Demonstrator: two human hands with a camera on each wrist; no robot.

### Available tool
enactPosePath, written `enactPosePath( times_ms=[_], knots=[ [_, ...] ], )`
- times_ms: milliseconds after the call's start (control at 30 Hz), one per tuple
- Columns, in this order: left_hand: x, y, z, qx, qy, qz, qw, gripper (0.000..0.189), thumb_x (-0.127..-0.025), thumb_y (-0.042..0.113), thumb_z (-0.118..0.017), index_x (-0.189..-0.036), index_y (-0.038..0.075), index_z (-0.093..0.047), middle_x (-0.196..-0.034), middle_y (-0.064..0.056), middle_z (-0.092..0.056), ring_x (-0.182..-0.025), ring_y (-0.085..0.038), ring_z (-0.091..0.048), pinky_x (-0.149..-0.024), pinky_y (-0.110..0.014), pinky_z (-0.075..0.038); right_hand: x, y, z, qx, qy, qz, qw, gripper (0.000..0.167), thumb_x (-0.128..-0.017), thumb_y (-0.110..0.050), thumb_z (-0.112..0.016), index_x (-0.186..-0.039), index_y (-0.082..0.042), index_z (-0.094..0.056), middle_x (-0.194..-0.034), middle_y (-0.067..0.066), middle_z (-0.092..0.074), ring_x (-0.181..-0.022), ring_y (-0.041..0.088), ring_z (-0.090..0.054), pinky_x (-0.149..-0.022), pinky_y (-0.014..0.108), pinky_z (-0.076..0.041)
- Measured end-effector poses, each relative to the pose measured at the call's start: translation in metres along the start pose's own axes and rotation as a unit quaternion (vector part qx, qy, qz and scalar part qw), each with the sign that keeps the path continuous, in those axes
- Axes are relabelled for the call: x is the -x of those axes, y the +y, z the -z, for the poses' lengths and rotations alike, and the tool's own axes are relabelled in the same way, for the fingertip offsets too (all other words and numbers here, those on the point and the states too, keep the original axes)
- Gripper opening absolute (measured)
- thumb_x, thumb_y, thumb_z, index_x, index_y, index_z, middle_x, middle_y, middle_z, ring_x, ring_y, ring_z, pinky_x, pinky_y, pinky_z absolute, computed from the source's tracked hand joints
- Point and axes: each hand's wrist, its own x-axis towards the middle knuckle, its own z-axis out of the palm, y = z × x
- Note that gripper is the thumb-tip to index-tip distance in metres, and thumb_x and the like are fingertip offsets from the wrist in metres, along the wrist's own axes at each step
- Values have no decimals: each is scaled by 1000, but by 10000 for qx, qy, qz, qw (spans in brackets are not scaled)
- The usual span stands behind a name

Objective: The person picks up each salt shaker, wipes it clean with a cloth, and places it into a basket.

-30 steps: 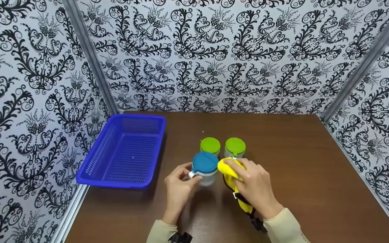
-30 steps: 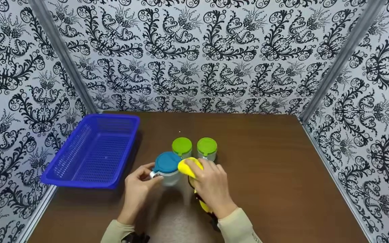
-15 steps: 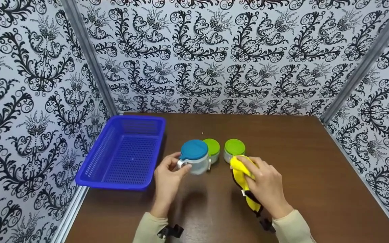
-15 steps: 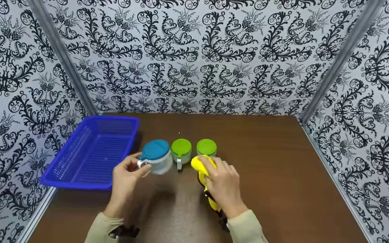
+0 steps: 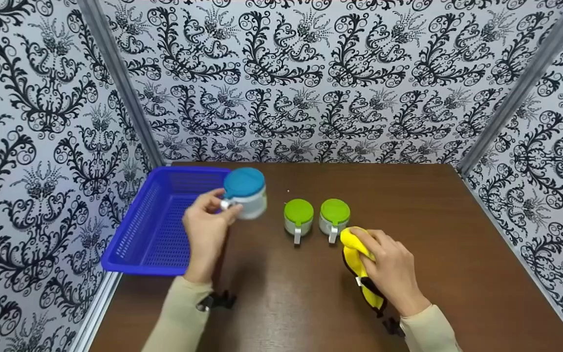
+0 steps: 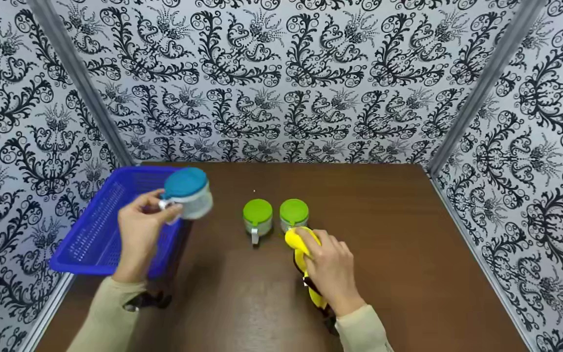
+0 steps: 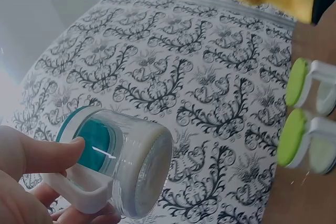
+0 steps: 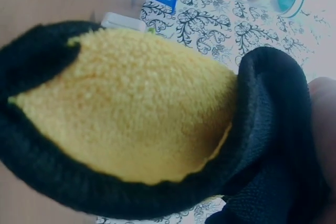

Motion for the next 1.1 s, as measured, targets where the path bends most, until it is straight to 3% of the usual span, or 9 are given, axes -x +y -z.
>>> enactPosePath(
  times_ms=[167, 433, 567, 733, 867, 1100],
  knots=[
    [-25, 4, 8, -125, 171, -46, 9998, 27, -66, 1, -91, -77, 1, -67, -111, -4, -74, -79, -21, -68, -63, -28, -58, 5, 5, 2, 35, -117, -32, 9999, 54, -81, -20, -85, -131, -30, -66, -105, -1, -67, -71, 19, -61, -56, 39, -50],
    [-76, -7, 21, -395, 472, 192, 9979, 40, -71, 6, -90, -108, 4, -74, -94, -9, -71, -80, -22, -66, -67, -26, -56, 12, 15, 5, 39, -213, -150, 9997, 55, -79, -19, -86, -130, -30, -67, -103, -2, -67, -67, 18, -60, -54, 38, -49],
    [-104, -26, 27, -498, 729, 338, 9955, 42, -71, 8, -91, -109, 2, -74, -95, -11, -71, -78, -20, -65, -69, -25, -56, 13, 18, 6, 54, -229, -193, 9995, 54, -80, -20, -86, -129, -30, -67, -102, -2, -67, -66, 17, -58, -54, 37, -49],
    [-129, -60, 36, -860, 975, 548, 9900, 32, -69, 10, -91, -94, -1, -74, -99, -13, -73, -86, -20, -65, -84, -27, -53, 15, 21, 5, 63, -256, -265, 9993, 55, -80, -18, -86, -130, -31, -67, -102, -3, -67, -65, 16, -57, -54, 36, -47],
    [-138, -87, 46, -1234, 1058, 805, 9834, 25, -67, 12, -90, -78, -1, -72, -99, -12, -74, -94, -24, -64, -93, -33, -47, 18, 20, 1, 95, -278, -258, 9992, 56, -80, -17, -86, -130, -32, -67, -101, -3, -67, -64, 16, -56, -53, 35, -47],
    [-145, -128, 60, -1463, 1310, 1503, 9689, 24, -65, 10, -87, -63, 10, -63, -73, -3, -64, -88, -31, -60, -93, -38, -44, 20, 19, -3, 150, -361, -247, 9989, 53, -82, -21, -84, -131, -31, -67, -101, -3, -67, -66, 15, -59, -55, 34, -49]
  ],
)
